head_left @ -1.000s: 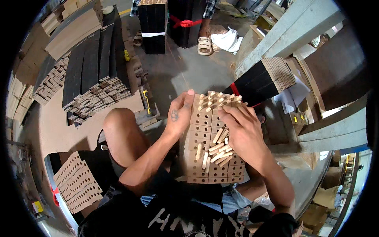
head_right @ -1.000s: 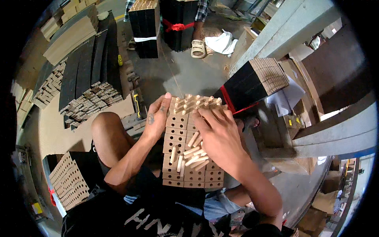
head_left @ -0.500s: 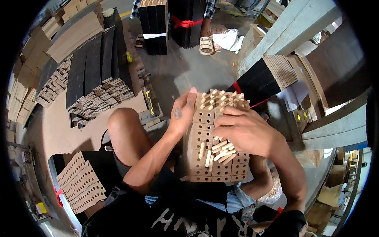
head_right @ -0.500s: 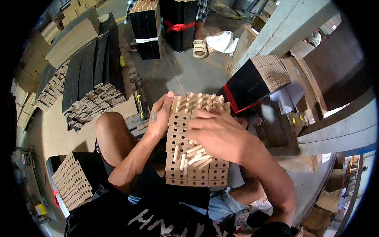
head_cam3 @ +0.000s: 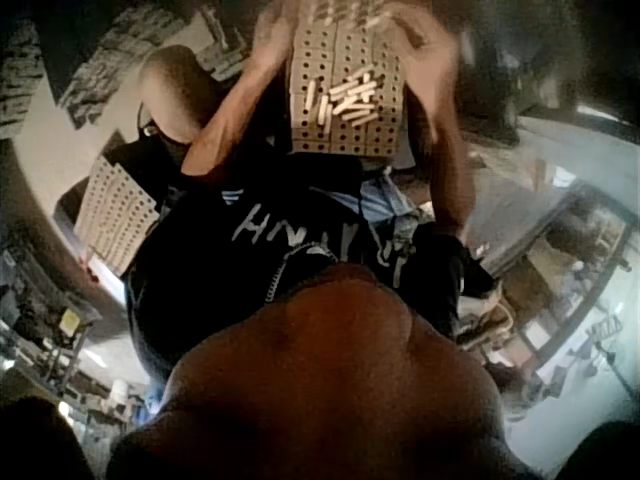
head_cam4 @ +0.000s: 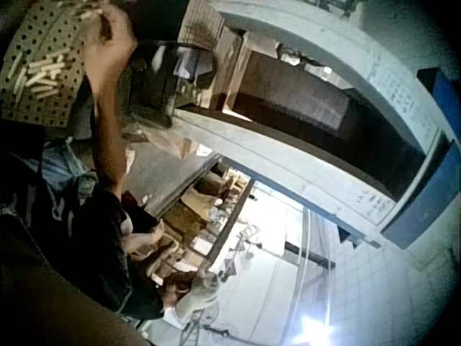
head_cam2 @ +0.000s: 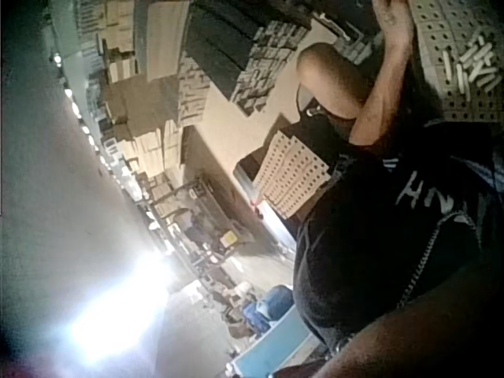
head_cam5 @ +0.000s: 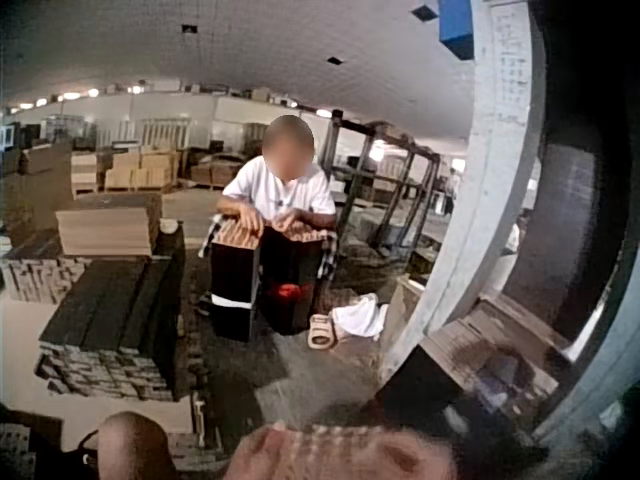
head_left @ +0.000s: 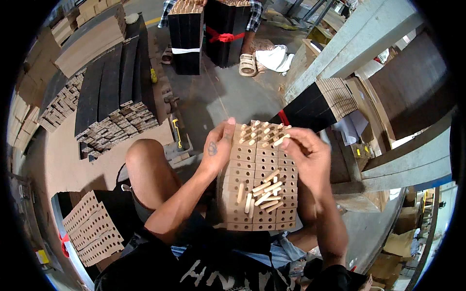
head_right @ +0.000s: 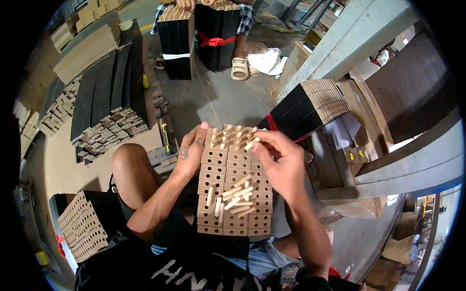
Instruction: The person sits on the floor and inserts small wooden dowels into the holes of a perforated cardboard sheet. They pick up the dowels one by one and place them into the holes, gradually filling the sheet.
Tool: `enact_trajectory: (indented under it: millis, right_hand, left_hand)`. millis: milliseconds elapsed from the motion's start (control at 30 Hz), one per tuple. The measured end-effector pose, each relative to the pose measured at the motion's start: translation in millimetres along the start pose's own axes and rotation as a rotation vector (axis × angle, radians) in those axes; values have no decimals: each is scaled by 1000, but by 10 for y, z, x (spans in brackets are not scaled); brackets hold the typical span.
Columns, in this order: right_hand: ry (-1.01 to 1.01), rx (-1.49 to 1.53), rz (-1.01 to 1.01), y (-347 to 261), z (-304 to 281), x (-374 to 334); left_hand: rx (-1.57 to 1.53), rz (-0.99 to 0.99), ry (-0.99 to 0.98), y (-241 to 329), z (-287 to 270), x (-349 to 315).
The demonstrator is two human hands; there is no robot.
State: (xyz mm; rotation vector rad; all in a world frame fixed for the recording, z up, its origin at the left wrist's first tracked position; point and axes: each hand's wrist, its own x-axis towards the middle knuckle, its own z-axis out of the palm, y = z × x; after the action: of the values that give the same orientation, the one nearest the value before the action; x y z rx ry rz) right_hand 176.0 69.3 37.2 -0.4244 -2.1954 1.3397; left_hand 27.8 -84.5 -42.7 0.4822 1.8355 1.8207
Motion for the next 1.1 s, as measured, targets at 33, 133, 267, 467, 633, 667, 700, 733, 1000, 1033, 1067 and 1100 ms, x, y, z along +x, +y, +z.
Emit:
enact_trajectory:
  millis: [33, 133, 267, 467, 633, 667, 700, 733, 1000, 1033, 1067, 1100]
  right_hand:
    - [20, -9, -38, 63, 68, -31]
    - [70, -106, -49, 35, 126, -80]
    - [55, -359, -356, 19, 124, -78]
    - [-178, -627, -426, -163, -69, -81]
    - [-531, -804, -479, -531, -196, -78]
    - [-614, -826, -509, -592, -207, -64]
    - [-689, -848, -535, -630, -204, -62]
    - [-748, -881, -506, -616, -186, -53]
    - [-410, -747, -479, -465, -161, 53]
    - [-250, -596, -447, -410, -191, 59]
    - [-123, -388, -337, -405, -189, 62]
    - [-35, -289, -249, -331, -166, 29]
  left_hand:
    - [-10, -3, -2, -14, 1, -4]
    - [-23, -2, 9, 9, -23, -7]
    - [-7, -10, 9, 102, 9, -36]
    - [13, -5, 8, 55, -15, 13]
    - [1, -7, 11, 29, -33, -13]
    - [-14, -6, -18, 69, -31, -21]
    - [-18, -14, -16, 65, -31, -13]
    - [-21, -22, -14, 40, -31, 0]
    - [-31, -24, 25, 27, -22, 4]
    - [-49, -28, 44, 29, -21, -5]
    - [-64, -17, 44, 29, -27, -20]
    - [-78, -2, 40, 33, -28, -23]
